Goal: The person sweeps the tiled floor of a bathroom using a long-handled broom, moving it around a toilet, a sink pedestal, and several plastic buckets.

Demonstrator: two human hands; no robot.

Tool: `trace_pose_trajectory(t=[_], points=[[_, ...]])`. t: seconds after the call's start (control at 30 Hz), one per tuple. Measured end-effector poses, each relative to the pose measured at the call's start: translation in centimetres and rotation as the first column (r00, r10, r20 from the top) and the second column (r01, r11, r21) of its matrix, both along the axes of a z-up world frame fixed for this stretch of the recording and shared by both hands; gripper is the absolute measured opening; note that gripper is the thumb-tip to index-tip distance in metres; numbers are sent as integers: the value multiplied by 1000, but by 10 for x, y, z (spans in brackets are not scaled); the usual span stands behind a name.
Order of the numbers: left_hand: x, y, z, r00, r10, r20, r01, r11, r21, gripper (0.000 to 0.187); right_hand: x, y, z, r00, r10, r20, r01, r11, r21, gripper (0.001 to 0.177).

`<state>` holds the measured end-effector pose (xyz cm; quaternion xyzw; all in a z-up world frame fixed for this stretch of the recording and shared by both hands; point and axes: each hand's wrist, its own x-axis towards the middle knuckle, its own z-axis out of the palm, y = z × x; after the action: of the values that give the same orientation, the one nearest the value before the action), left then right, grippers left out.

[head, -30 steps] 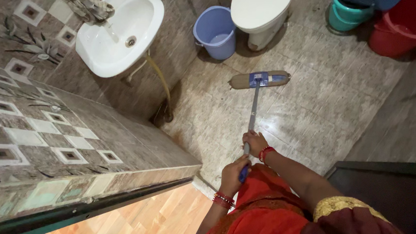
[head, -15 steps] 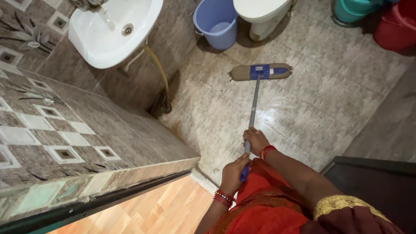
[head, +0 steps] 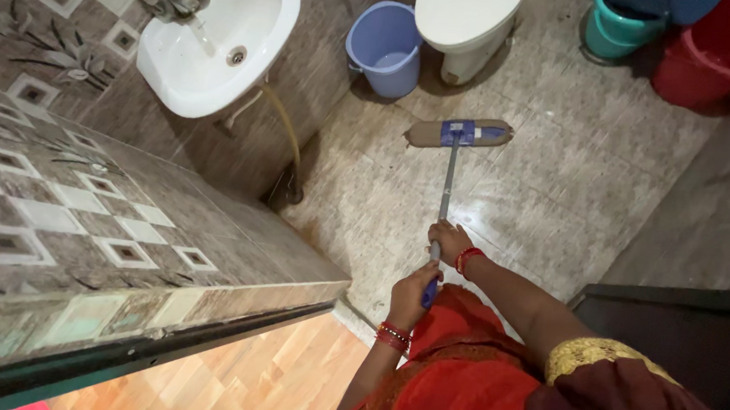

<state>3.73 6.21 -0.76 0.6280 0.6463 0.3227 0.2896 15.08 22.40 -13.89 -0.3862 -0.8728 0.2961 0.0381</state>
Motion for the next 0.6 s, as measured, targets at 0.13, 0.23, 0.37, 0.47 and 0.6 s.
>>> trace_pose_trajectory(t=[0.13, 0.23, 0.37, 0.47, 0.6], points=[[-9, -7, 13, 999, -26, -40, 25, 1000, -7, 18, -5, -9, 6, 996, 17, -90, -11, 998, 66, 22], [-18, -19, 26, 997, -51, -55, 52, 999, 13, 22, -7, -24, 9, 979, 9, -204, 4, 998, 63, 24], [-29, -35, 39, 995, -77, -67, 74, 996, -47, 30, -11, -44, 10, 949, 30, -314, 4, 994, 106, 26], [-30, -44, 34, 995, -65, -71, 65, 998, 9, 34, -12, -52, 8, 939, 15, -344, 11, 997, 72, 24], [-23, -50, 21, 998, -13, -58, 18, 996, 86, 30, -10, -56, 7, 941, 40, -336, -4, 994, 108, 23]])
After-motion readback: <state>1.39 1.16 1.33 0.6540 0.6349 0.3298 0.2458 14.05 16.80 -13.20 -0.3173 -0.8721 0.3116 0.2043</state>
